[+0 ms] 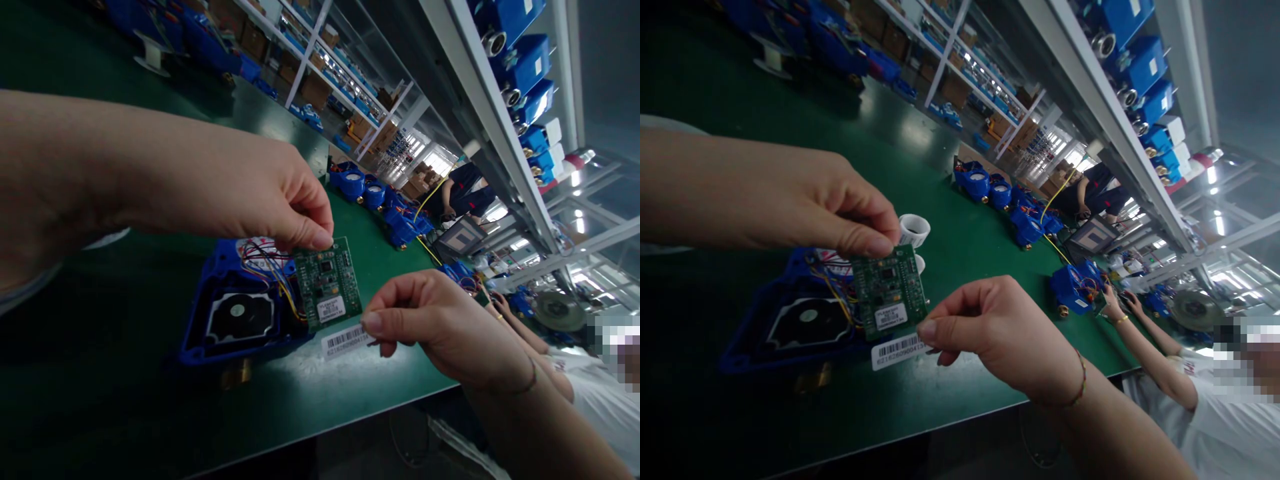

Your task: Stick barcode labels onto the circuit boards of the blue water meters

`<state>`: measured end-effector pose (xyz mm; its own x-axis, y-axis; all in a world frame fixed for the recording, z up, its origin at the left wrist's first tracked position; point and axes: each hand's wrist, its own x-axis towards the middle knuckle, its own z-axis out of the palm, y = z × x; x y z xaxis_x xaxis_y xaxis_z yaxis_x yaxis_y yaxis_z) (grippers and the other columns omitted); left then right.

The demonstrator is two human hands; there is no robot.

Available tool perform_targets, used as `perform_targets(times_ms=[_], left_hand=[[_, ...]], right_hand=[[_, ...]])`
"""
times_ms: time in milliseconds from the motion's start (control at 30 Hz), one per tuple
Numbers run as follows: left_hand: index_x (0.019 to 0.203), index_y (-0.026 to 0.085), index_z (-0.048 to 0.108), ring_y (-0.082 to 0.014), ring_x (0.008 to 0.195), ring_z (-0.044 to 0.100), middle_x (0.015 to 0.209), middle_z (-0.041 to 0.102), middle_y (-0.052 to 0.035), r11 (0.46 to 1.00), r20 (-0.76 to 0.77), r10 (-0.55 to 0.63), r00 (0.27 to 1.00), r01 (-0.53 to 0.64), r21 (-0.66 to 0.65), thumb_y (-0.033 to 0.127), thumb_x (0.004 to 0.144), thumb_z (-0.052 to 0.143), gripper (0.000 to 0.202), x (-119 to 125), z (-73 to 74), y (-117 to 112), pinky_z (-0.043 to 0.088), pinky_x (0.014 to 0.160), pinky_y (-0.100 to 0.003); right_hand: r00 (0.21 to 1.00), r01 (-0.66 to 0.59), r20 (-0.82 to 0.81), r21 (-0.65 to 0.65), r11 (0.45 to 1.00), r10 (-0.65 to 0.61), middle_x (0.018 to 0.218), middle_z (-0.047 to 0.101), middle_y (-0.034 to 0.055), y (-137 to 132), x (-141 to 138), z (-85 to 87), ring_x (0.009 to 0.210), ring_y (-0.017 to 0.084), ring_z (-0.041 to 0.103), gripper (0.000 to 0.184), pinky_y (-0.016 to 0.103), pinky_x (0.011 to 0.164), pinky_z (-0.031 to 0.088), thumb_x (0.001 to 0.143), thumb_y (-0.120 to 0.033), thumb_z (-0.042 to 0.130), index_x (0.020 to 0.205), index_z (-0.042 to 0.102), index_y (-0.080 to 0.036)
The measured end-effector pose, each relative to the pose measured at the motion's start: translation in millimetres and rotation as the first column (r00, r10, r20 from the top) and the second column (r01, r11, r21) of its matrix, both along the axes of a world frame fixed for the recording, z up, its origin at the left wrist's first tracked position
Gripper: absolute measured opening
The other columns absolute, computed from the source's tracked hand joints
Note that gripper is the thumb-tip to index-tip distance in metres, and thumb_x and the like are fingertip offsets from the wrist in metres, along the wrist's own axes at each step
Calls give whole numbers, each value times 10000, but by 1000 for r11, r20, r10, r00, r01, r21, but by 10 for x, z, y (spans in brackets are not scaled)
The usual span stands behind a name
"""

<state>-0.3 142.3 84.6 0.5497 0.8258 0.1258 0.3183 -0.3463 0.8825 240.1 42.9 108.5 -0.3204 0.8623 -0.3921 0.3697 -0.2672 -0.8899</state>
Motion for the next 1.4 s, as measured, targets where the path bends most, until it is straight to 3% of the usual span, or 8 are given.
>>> perform_targets(times_ms=[233,400,633,800,1000,1100,1233,1400], left_hand=[[791,48,719,-166,545,626,569,438,80,999,221,-40,974,46,-24,-81,523,796,307,-17,-15,20,570,649,-506],[846,63,716,-265,694,686,574,388,84,994,548,98,831,-60,-86,-149,550,716,365,28,22,-32,556,705,-590],[718,60,701,-109,423,548,544,462,79,999,49,-1,999,3,-36,88,527,873,258,32,-22,-23,566,603,-436],[784,92,706,-97,484,572,564,473,100,995,217,-81,973,68,67,40,542,840,281,21,-35,-30,557,655,-351],[727,114,744,-84,413,550,514,574,61,992,-5,-36,999,36,124,264,654,825,186,14,-9,-110,403,427,-161],[641,135,735,-82,380,501,480,603,24,983,185,144,972,-162,89,171,655,801,76,41,-91,-234,306,361,-145],[718,170,692,-85,430,470,545,588,21,912,450,361,817,-410,14,188,807,645,102,118,-370,-367,341,401,-172],[757,188,649,-94,479,482,596,562,26,887,619,402,674,-455,-81,195,844,614,94,200,-577,-433,373,448,-206]], right_hand=[[1000,-29,10,29,999,28,552,672,-48,-23,-45,8,488,41,584,143,136,511,446,681,-226,854,668,731,-153],[999,-41,20,32,999,40,550,669,-46,-11,-65,5,492,43,578,148,137,512,445,686,-237,851,668,730,-155],[999,-42,21,24,999,41,555,671,-43,-22,-83,-6,496,45,581,155,141,518,445,684,-245,854,669,731,-152],[999,-41,15,19,999,41,565,674,-39,-8,-85,-37,501,50,579,166,154,527,446,680,-255,856,666,728,-152],[996,-60,66,62,996,56,592,656,-29,-116,-52,-17,535,79,552,169,202,536,423,721,-288,827,691,717,-164],[990,-55,144,278,959,15,654,637,-26,-313,-54,-175,608,99,531,134,230,577,402,783,-268,773,716,691,-185],[990,6,102,641,768,-93,764,598,-14,-584,-168,-659,732,130,546,110,258,676,414,845,-177,675,750,634,-214],[968,136,55,703,698,-244,821,540,-1,-735,-431,-1082,775,154,528,110,279,696,422,885,-157,602,804,608,-230]])
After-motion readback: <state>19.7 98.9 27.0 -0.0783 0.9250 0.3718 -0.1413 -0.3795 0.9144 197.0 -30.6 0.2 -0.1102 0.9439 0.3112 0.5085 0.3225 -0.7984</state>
